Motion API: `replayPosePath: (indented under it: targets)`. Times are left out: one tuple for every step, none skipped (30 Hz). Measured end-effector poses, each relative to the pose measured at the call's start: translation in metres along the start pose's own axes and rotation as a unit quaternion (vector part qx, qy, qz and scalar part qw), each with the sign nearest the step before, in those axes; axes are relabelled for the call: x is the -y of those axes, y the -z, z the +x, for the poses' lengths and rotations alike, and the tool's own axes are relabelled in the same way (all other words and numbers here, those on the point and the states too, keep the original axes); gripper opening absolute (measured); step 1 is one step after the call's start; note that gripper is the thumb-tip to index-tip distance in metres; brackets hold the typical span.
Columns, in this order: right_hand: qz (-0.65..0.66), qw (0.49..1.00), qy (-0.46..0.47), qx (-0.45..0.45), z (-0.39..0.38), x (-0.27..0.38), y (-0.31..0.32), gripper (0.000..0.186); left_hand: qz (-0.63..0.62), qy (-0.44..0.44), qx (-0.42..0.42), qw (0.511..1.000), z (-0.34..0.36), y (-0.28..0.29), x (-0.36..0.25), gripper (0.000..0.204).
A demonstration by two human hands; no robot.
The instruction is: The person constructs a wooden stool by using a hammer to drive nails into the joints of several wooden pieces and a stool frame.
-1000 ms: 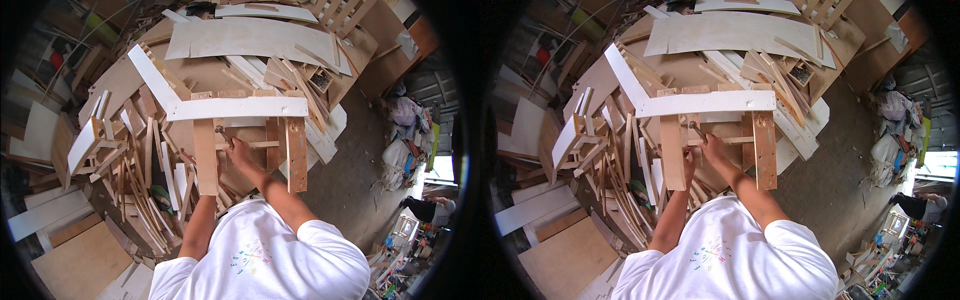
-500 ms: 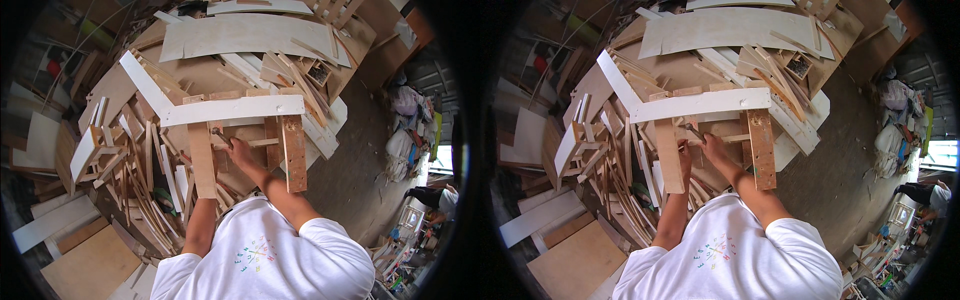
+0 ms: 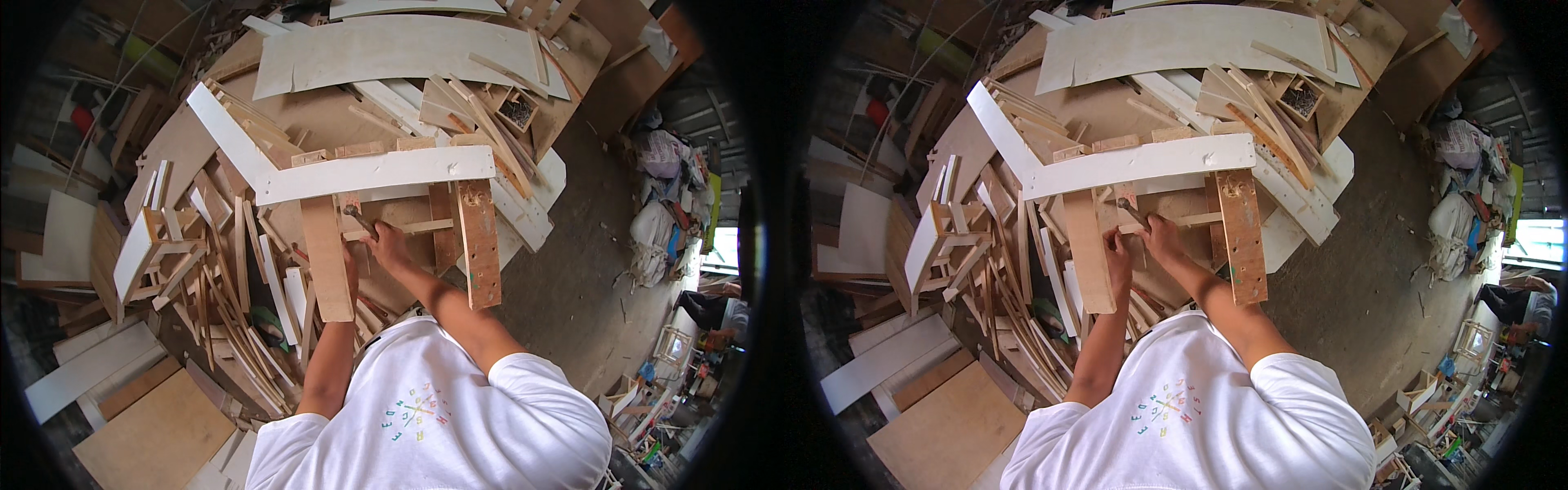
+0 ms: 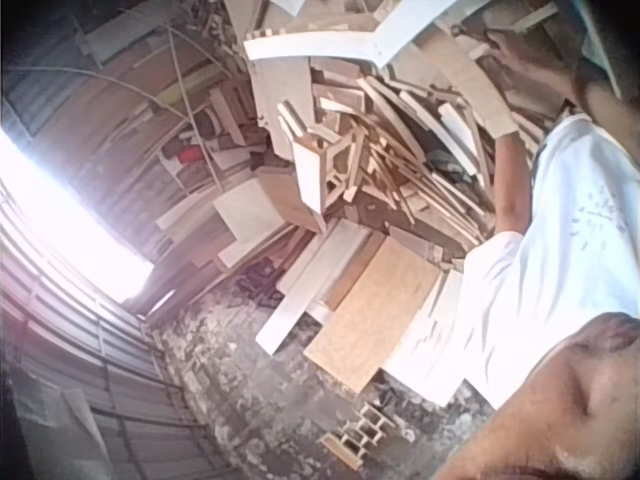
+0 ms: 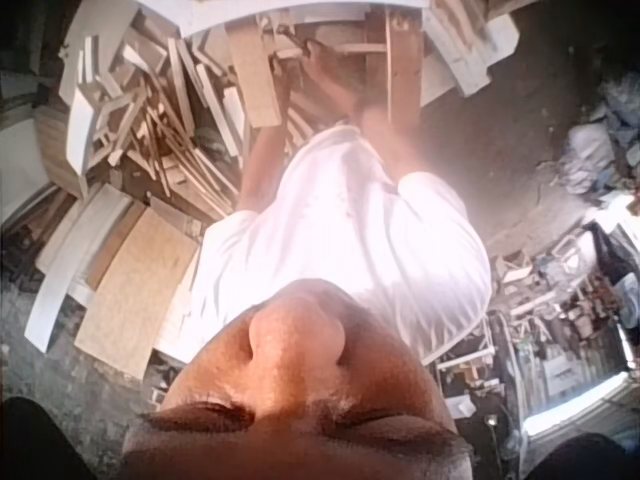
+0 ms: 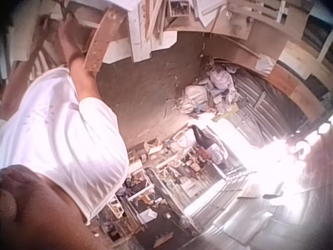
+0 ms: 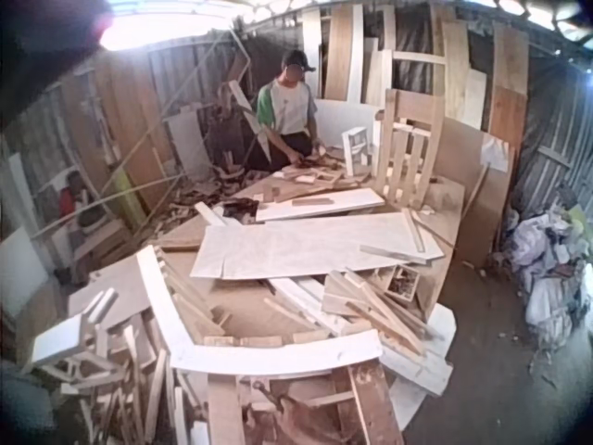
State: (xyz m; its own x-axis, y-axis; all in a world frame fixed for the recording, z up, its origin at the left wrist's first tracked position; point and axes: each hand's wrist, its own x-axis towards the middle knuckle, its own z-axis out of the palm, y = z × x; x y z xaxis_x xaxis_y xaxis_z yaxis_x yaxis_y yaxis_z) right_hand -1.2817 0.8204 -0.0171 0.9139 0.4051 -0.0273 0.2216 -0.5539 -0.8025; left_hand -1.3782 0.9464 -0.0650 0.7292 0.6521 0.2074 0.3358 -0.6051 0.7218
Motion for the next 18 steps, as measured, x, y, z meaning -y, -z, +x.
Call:
replayPosePath:
  targets:
    - [-0.004,1.0,0.0,0.001,0.0,-0.001,-0.001,0.037,0.005,-0.009,0.001,1.0,-0.002,-0.001,-0.001,0.017]
    - [-0.008,1.0,-0.001,0.001,-0.001,-0.002,-0.002,0.037,0.001,-0.006,0.005,1.0,-0.004,-0.002,-0.002,0.017]
    - [-0.012,1.0,-0.001,0.001,0.0,-0.002,-0.002,0.038,-0.004,-0.003,0.008,1.0,-0.005,-0.002,-0.003,0.017]
    - [-0.012,1.0,-0.001,0.002,0.0,-0.003,-0.003,0.038,-0.008,-0.001,0.011,1.0,-0.006,-0.003,-0.004,0.017]
    - [-0.011,1.0,-0.002,0.003,0.0,-0.004,-0.003,0.038,-0.013,0.002,0.015,1.0,-0.007,-0.003,-0.005,0.017]
    - [-0.009,1.0,-0.001,0.006,-0.001,-0.001,-0.004,0.038,-0.016,0.006,0.015,1.0,-0.009,-0.003,0.001,0.018]
    - [-0.009,1.0,-0.005,0.009,-0.001,0.001,-0.003,0.037,-0.019,0.01,0.014,1.0,-0.009,-0.003,0.006,0.018]
    - [-0.008,1.0,-0.009,0.011,-0.002,0.003,-0.003,0.037,-0.023,0.015,0.011,1.0,-0.008,-0.004,0.012,0.018]
    - [-0.009,1.0,-0.014,0.011,-0.001,0.002,-0.002,0.037,-0.024,0.017,0.013,0.999,-0.007,-0.005,0.013,0.019]
    - [-0.008,1.0,-0.012,0.008,-0.002,0.002,-0.002,0.037,-0.024,0.02,0.016,0.999,-0.007,-0.006,0.013,0.019]
    - [-0.007,1.0,-0.009,0.006,-0.002,0.002,-0.002,0.037,-0.018,0.021,0.02,0.999,-0.009,-0.005,0.014,0.019]
    - [-0.007,1.0,-0.008,0.002,-0.003,0.0,-0.002,0.037,0.001,0.011,0.022,1.0,-0.008,-0.004,0.01,0.019]
    - [-0.008,1.0,-0.01,0.002,-0.002,-0.001,-0.002,0.037,0.019,0.001,0.023,1.0,-0.008,-0.003,0.006,0.019]
    - [-0.01,1.0,-0.012,0.002,-0.001,-0.003,-0.002,0.037,0.05,-0.02,0.018,0.998,-0.008,-0.003,0.001,0.019]
    - [-0.009,1.0,-0.012,0.003,-0.001,-0.003,-0.002,0.037,0.064,-0.033,0.017,0.997,-0.009,-0.002,0.004,0.019]
    - [-0.005,1.0,-0.011,0.0,-0.001,-0.002,-0.003,0.037,0.079,-0.046,0.015,0.996,-0.01,-0.001,0.007,0.018]
    - [-0.001,1.0,-0.01,-0.003,-0.001,-0.001,-0.003,0.037,0.075,-0.052,0.02,0.996,-0.011,0.002,0.011,0.017]
    - [0.003,1.0,-0.011,-0.006,-0.001,0.0,-0.003,0.037,0.045,-0.052,0.018,0.997,-0.009,0.004,0.012,0.016]
